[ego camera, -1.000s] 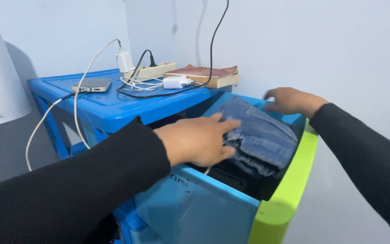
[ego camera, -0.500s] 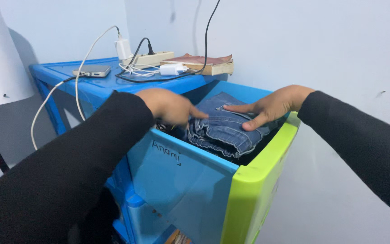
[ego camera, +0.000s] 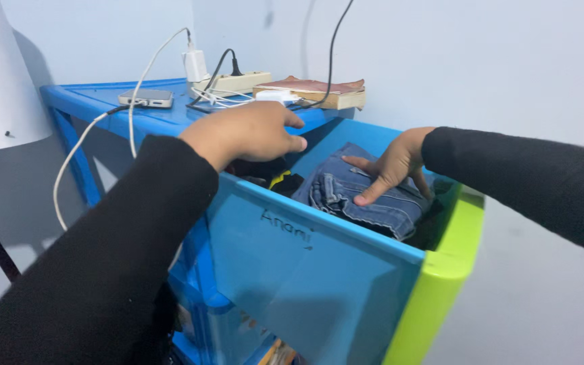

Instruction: The person wipes the interior of a blue plastic storage bin with a white cloth, then folds and places several clothing items into the bin. The person handles jeans, t-shirts, and other garments, stacking them neatly inside the bin.

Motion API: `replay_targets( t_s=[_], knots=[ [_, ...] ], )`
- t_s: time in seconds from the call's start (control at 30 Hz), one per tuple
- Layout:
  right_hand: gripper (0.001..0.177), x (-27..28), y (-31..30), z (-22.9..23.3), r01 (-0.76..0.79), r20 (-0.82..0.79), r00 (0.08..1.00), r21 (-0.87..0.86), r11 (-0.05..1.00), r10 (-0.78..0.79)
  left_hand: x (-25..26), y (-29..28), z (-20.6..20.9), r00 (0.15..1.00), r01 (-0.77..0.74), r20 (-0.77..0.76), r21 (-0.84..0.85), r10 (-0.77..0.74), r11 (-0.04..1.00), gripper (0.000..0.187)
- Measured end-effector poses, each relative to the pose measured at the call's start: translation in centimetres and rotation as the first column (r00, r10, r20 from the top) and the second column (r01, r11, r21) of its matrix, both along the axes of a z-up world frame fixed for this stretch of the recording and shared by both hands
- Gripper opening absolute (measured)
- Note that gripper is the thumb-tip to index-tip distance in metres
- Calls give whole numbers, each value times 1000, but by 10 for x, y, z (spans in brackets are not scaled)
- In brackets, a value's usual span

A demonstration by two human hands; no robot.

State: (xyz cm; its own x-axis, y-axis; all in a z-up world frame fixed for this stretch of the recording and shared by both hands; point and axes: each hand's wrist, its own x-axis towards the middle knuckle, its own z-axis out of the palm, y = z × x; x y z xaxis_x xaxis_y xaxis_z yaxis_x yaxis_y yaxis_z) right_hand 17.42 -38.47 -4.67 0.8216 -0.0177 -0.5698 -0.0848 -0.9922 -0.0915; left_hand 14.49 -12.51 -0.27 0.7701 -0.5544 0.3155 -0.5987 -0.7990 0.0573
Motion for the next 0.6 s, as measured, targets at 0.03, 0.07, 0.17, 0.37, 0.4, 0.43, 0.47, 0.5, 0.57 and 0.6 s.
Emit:
replay_targets(
  t_s=[0.03, 0.07, 0.17, 0.37, 0.4, 0.43, 0.47, 0.5, 0.57, 0.6],
  knots=[
    [140, 4, 2, -3, 11, -15, 1000, -6, 1000, -11, 5, 4, -4, 999, 42, 12, -42, -42, 998, 54],
    [142, 8, 2, -6, 25, -32, 999, -11, 1000, -25, 10, 6, -8, 996, 88, 25, -83, -86, 993, 54],
    [144, 16, 5, -15, 30, -2, 1000, -1, 1000, -30, 20, 8, -15, 990, 142, 27, -158, -140, 977, 56],
    [137, 5, -2, 4, 22, 116, 993, -6, 1000, -21, 18, -4, -12, 997, 69, 32, -118, -65, 991, 54],
    [135, -1, -5, 7, 8, 166, 986, -4, 1000, -8, 18, -9, -10, 999, 37, 27, -111, -35, 993, 54],
    [134, -8, -10, 10, -5, 216, 976, -2, 1000, 6, 17, -13, -8, 1000, 12, 30, -90, -10, 996, 55],
    [132, -15, -14, 12, -21, 268, 963, 0, 1000, 20, 16, -18, -6, 999, -14, 35, -69, 17, 998, 55],
    [126, -24, -19, 12, -35, 367, 929, -35, 999, 46, 16, -23, -5, 998, -41, 41, -48, 43, 998, 55],
    [114, -49, -32, 8, -48, 549, 830, -101, 994, 96, 14, -25, -5, 998, -51, 42, -13, 52, 999, 55],
    [106, -66, -43, 5, -83, 641, 766, 44, 996, 35, 14, -26, -6, 998, -54, 42, 5, 54, 999, 55]
  ],
)
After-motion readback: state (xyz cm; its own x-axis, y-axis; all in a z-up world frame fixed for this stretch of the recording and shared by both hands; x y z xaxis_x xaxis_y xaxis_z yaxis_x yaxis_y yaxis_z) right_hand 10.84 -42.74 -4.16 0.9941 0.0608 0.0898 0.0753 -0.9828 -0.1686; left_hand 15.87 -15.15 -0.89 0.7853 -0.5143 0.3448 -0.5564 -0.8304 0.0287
